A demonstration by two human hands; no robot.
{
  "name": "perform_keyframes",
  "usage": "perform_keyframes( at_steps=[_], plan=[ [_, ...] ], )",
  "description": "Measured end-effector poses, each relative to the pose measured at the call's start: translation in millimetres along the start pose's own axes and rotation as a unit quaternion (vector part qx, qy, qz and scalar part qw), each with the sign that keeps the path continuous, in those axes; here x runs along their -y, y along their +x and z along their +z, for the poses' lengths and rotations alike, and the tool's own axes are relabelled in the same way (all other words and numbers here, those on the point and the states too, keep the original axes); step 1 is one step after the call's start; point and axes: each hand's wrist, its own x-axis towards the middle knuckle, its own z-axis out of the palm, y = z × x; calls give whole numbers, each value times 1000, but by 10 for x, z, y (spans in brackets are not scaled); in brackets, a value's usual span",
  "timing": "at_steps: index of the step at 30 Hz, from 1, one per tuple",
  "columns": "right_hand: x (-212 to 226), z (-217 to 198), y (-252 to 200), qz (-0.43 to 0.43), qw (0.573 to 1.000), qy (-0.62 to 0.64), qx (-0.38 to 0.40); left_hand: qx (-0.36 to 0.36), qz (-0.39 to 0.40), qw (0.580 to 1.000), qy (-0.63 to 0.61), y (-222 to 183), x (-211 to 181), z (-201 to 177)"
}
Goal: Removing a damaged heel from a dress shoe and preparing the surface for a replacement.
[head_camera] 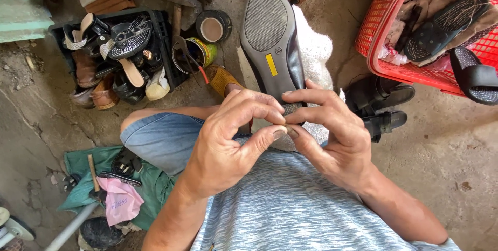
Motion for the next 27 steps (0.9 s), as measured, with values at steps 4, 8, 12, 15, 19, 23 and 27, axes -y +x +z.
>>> perform_keyframes(
  at_steps=[4,8,12,15,19,23,27],
  plan=[
    [-12,-25,12,36,999,-5,25,-12,-20,999,-41,20,-16,6],
    [-97,18,-41,35,998,43,5,-139,3,980,-146,-51,153,18],
    [-170,29,-103,26,997,67,-8,-219,-71,973,-9,-69,572,-159],
    [-193,-2,-114,27,997,67,-3,-238,-109,965,14,-142,1304,-204],
    [-219,-42,-134,25,998,56,15,-268,-303,914,-11,-424,2910,-100],
    [-242,-42,-175,23,999,42,8,-308,-365,868,134,-562,3753,125],
    [-230,-30,-180,27,999,23,8,-272,-457,834,147,-502,3844,258]
  ],
)
